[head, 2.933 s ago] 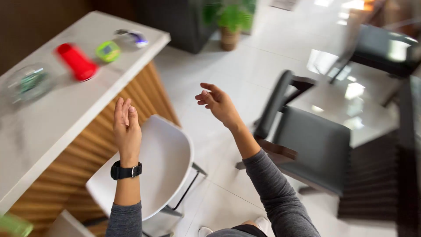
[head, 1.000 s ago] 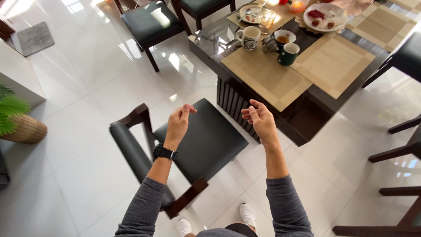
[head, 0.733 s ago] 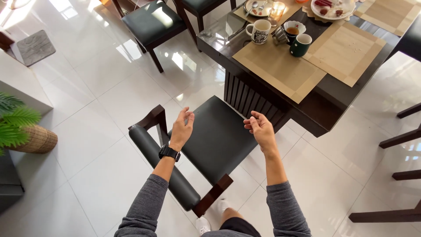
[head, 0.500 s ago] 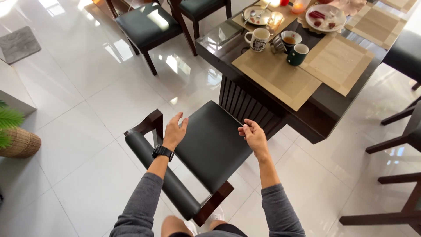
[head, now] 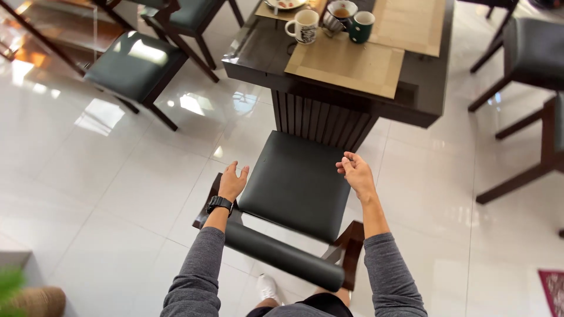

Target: Clearing used plates, cups, and utensils from a dining table and carrying them to the kitchen area.

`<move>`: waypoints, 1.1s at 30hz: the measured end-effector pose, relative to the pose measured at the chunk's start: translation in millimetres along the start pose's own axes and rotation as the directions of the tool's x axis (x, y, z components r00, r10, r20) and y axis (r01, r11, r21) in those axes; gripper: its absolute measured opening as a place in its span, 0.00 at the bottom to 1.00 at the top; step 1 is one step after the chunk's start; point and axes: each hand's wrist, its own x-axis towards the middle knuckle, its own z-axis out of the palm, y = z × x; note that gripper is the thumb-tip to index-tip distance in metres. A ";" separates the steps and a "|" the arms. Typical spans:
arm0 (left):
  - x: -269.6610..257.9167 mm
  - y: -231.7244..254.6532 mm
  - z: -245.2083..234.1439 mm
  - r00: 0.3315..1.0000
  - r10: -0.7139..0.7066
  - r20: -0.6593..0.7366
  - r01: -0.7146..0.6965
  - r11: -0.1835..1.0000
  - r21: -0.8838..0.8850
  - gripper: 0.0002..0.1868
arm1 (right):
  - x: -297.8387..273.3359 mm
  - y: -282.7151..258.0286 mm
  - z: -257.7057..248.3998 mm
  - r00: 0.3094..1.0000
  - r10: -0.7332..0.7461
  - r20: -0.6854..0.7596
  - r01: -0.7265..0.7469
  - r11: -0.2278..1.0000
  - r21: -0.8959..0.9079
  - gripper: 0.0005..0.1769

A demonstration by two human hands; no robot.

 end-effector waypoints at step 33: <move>109.4 -166.2 49.7 0.685 -0.396 0.611 -0.183 0.719 0.671 0.19 | -13.0 220.0 -1.2 0.715 0.587 -0.380 -0.626 0.293 -0.723 0.23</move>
